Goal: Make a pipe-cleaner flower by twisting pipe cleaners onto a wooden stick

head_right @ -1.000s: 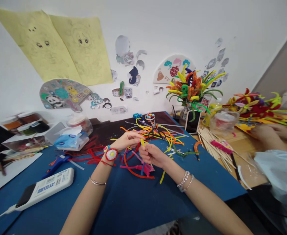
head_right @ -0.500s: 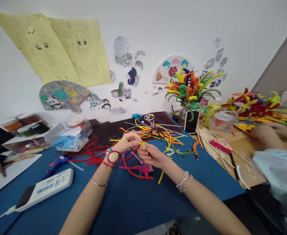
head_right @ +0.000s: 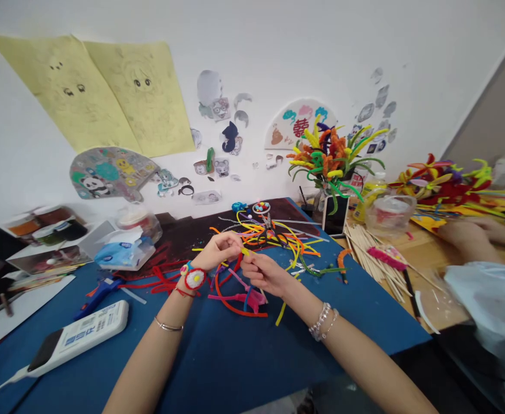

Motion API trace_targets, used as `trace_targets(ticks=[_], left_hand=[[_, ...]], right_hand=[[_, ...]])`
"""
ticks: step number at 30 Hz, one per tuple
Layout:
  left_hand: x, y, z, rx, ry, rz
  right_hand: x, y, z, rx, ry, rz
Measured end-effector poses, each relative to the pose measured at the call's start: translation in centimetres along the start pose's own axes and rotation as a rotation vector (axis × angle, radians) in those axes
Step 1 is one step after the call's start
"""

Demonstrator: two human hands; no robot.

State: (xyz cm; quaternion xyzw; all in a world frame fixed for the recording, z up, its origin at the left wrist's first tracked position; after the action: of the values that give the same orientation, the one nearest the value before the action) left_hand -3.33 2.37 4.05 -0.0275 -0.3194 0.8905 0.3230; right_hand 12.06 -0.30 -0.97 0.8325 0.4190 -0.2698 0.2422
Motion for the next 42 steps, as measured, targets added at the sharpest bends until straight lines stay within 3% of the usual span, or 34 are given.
trace_targets(ticks=[8, 13, 15, 18, 23, 28, 31, 36, 42], left_hand=[[0.7, 0.1, -0.2, 0.071, -0.125, 0.007], [1.3, 0.1, -0.4, 0.106, -0.221, -0.023], [1.4, 0.2, -0.5, 0.108, -0.197, -0.032], [1.4, 0.3, -0.7, 0.071, -0.220, -0.023], [1.2, 0.1, -0.2, 0.001, -0.296, -0.074], [0.9, -0.1, 0.5, -0.010, -0.302, -0.150], [0.9, -0.1, 0.5, -0.005, -0.334, -0.143], [1.2, 0.0, 0.2, 0.055, -0.363, -0.126], [1.9, 0.1, 0.1, 0.163, -0.463, -0.160]], right_hand=[[0.1, -0.2, -0.1, 0.337, 0.297, 0.245], [0.9, -0.5, -0.2, 0.433, 0.462, 0.436], [1.0, -0.5, -0.1, 0.419, 0.432, 0.406], [0.9, -0.5, -0.1, 0.336, 0.299, 0.253], [0.6, -0.1, -0.3, 0.031, 0.133, 0.012], [0.5, 0.3, -0.4, -0.105, 0.094, -0.066], [0.2, 0.2, -0.3, -0.031, 0.145, -0.009], [0.3, -0.2, -0.2, 0.207, 0.374, 0.135], [0.8, -0.2, -0.4, 0.366, 0.799, 0.459]])
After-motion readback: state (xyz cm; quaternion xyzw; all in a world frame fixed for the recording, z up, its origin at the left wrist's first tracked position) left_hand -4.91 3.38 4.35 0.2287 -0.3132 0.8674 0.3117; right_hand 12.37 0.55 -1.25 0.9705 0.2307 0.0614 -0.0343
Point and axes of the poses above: each hand's wrist, its own y-axis away from the middle knuckle, its own x-axis out of the back of the hand, z = x × y, the point moved 1 cm from there along -y, towards the middle knuckle, and after that the axes turned 15 degrees about -x, right-handed, at the moved point
